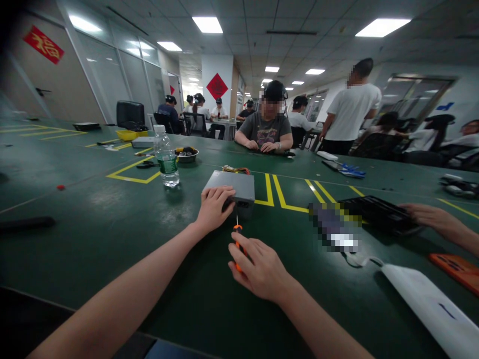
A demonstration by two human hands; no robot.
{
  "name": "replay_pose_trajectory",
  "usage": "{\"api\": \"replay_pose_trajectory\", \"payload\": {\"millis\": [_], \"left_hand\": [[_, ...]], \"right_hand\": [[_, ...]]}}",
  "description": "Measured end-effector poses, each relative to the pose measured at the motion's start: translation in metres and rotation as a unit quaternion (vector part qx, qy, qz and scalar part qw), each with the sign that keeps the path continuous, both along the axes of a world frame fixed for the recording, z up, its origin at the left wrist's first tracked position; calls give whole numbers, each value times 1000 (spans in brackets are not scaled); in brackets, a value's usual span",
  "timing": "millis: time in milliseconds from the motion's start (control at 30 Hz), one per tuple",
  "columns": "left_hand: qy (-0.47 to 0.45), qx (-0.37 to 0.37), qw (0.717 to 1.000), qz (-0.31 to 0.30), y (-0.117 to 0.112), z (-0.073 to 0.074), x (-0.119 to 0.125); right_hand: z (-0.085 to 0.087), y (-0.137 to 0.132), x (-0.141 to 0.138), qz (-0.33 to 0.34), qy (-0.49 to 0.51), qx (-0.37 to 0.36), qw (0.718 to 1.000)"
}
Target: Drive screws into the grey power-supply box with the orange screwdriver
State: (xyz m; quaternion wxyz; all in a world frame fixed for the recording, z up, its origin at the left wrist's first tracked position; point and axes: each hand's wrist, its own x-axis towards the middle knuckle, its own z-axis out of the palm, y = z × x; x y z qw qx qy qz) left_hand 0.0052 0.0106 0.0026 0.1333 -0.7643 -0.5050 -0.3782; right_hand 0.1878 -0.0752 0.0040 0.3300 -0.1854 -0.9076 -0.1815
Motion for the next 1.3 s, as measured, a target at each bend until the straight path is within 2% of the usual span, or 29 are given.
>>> {"api": "replay_pose_trajectory", "payload": {"millis": [333,667,900,1033,1167,1300], "left_hand": [[-4,1,1000,-4,0,0,0],[-4,10,1000,-7,1,-2,0],[-2,11,1000,-2,2,-2,0],[-3,13,1000,-2,2,-2,0],[-3,10,1000,-1,1,-2,0],[0,9,1000,-4,1,-2,-1]], "right_hand": [[-3,4,-2,-16,-13,-2,1000],[-2,7,2,-17,68,-45,997],[-1,-3,-6,-53,-35,-58,996],[2,-5,-11,-41,-60,-54,996],[-1,-2,-11,-16,-23,-32,999],[-6,0,-8,1,24,-62,998]]}}
